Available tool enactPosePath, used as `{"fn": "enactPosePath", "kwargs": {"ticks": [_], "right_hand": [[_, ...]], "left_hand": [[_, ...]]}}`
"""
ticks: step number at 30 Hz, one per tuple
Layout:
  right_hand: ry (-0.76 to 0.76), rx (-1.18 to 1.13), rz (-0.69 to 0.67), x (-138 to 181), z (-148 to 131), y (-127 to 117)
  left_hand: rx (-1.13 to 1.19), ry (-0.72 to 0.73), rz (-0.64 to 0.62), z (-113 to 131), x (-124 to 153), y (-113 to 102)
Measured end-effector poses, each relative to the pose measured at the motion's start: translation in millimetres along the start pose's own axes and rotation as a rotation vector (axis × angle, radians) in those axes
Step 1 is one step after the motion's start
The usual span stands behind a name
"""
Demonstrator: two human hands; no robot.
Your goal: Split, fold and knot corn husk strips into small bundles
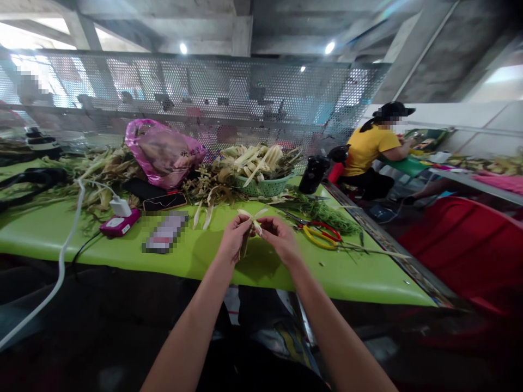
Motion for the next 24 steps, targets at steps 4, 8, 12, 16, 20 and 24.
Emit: {"fn": "enactPosePath", "kwargs": {"ticks": [4, 8, 12, 16, 20, 24], "right_hand": [[-0.033, 0.079, 0.0, 1.7, -3.6, 2.0], [-0.099, 0.111, 0.158, 0.5, -6.3, -6.9], [-0.229, 0.318, 0.256, -1.9, -9.0, -13.3], [-0.366, 0.63, 0.152, -3.1, -7.3, -9.3], [-0.308, 0.679, 0.192, -1.5, -2.8, -7.2], [-0.293, 0.639, 0.187, 0.0, -2.8, -6.3]], "left_hand": [[-0.059, 0.068, 0.038, -0.1, 0.4, 0.8], [-0.201, 0.099, 0.018, -0.7, 2.4, 3.2], [-0.263, 0.102, -0.053, -2.7, 3.3, 4.5], [-0.341, 0.158, -0.085, -3.9, 2.5, 3.4], [-0.396, 0.17, -0.087, -3.5, 2.8, 4.1], [-0.415, 0.147, -0.077, -4.2, 3.6, 6.0]]}}
Point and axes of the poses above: each hand's wrist, its own x-axis away from the middle knuckle, its own y-axis out of the palm, z = x × y, the point moved 1 cm from there along -x, towards the middle knuckle, and after that the axes turned 1 degree about -y, right-handed, at the moved point
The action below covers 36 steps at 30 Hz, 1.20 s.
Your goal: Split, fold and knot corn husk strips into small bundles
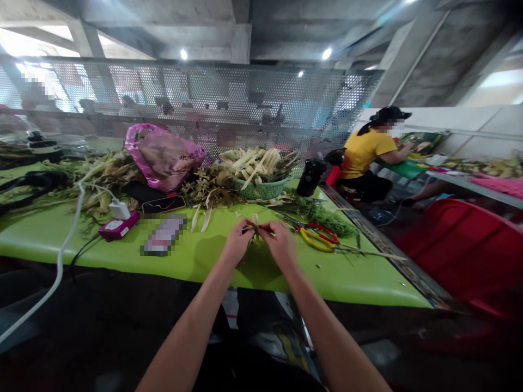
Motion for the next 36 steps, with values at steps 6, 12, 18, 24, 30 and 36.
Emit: {"fn": "enactPosePath", "kwargs": {"ticks": [6, 12, 18, 24, 30, 36], "right_hand": [[0.189, -0.415, 0.016, -3.4, 2.5, 0.2], [0.279, -0.634, -0.109, -4.1, 8.9, 2.9], [0.28, -0.648, 0.051, -1.9, 8.7, 5.6], [0.206, -0.443, 0.073, -4.4, 0.8, -2.7], [-0.043, -0.138, 0.054, -1.7, -7.8, -8.2], [-0.098, -0.018, -0.031, 0.9, -7.4, 1.5]], "left_hand": [[0.013, -0.071, -0.044, -2.2, 1.3, 1.4], [0.061, -0.106, -0.112, 0.3, 2.2, 2.9], [0.129, -0.141, -0.112, 2.6, 2.6, 5.6], [0.316, -0.293, 0.022, 1.0, 2.5, 0.6], [0.478, -0.272, 0.171, -4.8, -2.6, -8.3], [0.449, -0.216, 0.172, -8.7, -4.2, -8.3]]}}
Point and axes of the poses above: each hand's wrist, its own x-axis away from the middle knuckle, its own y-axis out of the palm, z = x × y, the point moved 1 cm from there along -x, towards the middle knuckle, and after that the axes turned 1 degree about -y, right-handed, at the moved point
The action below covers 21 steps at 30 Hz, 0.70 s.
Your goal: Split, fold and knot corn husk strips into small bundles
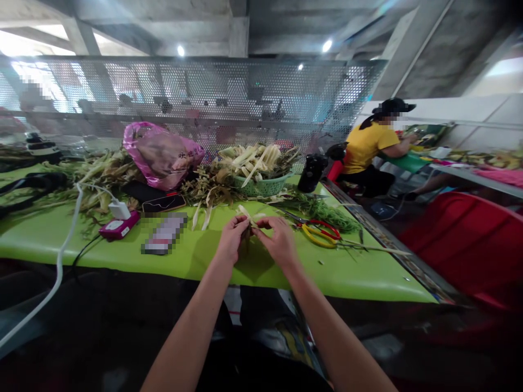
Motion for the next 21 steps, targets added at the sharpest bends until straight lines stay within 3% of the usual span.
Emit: {"fn": "enactPosePath", "kwargs": {"ticks": [8, 13, 21], "right_hand": [[-0.021, 0.134, -0.019, 0.1, 1.3, -1.8], [-0.045, 0.224, 0.018, -0.1, 0.3, -3.3], [0.039, -0.012, 0.117, 1.2, 4.0, -3.6]], "left_hand": [[-0.156, 0.048, -0.009, 3.6, 2.7, 4.4], [-0.44, 0.188, -0.032, -1.5, 0.1, 2.8], [-0.642, 0.262, -0.207, -4.3, 1.3, 6.2]]}}
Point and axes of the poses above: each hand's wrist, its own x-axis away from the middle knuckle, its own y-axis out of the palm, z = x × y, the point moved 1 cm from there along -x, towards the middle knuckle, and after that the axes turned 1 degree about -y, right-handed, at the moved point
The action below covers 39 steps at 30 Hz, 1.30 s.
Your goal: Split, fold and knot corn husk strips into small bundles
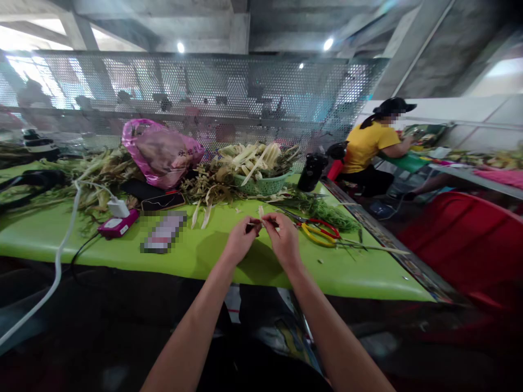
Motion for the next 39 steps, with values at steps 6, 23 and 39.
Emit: {"fn": "enactPosePath", "kwargs": {"ticks": [6, 23, 39], "right_hand": [[0.148, -0.306, 0.021, -1.9, -0.7, -0.9], [0.07, -0.133, -0.012, -2.9, 0.7, 1.7], [0.032, -0.019, -0.068, -2.0, -0.2, 2.7]], "left_hand": [[-0.031, -0.029, -0.018, 2.6, 0.4, 1.1], [0.032, -0.043, 0.101, 9.7, 2.5, -2.8], [-0.287, 0.12, 0.121, 11.8, 4.7, -1.8]]}}
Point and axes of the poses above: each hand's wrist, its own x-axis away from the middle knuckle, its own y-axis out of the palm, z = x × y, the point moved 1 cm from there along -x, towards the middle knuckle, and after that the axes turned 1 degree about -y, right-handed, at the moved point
